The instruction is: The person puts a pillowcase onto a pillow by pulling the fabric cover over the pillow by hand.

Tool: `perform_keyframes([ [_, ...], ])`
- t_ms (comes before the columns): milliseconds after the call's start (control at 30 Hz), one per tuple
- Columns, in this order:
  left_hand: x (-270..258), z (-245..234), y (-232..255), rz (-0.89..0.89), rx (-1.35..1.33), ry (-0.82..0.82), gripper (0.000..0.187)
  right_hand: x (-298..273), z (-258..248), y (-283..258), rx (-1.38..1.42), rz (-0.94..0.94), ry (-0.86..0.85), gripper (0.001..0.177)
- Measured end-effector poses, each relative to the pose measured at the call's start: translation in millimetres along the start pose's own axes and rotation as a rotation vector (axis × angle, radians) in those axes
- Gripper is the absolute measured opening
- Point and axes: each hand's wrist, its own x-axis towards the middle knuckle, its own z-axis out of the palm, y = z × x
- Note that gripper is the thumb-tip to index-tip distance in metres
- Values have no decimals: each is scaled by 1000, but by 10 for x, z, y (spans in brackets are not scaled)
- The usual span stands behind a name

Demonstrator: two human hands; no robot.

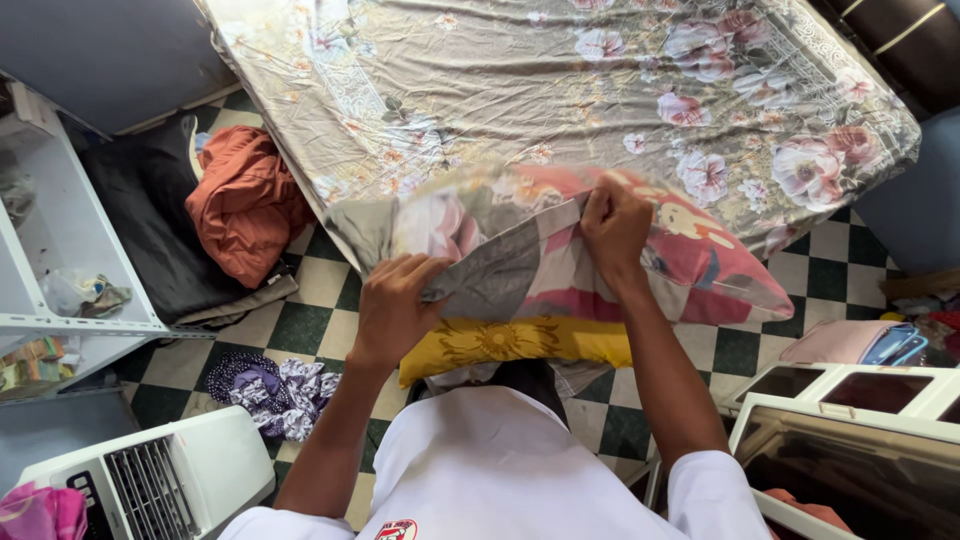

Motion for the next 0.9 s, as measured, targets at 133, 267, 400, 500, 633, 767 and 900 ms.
perform_keyframes([
  [133,85,29,23,-14,51,-13,43,25,34,33,12,36,53,36],
  [267,56,51,-66,-102,36,-177,48,-125,196,155,7,12,-46,29],
  [400,-82,112,-256,-345,-57,-501,54,-347,335,228,-168,68,-236,40],
  [500,-168,238,-392,-509,-181,-677,42,-431,250,205,-262,221,-558,46],
  [633,-141,500,-469,-459,-153,-479,29,-408,118,96,-266,172,-827,42],
  [767,24,843,-544,-332,-128,-279,26,-290,-51,-7,-201,243,-1123,37],
  [900,193,1204,-527,-208,19,-229,40,-219,62,33,-108,45,-1016,32],
])
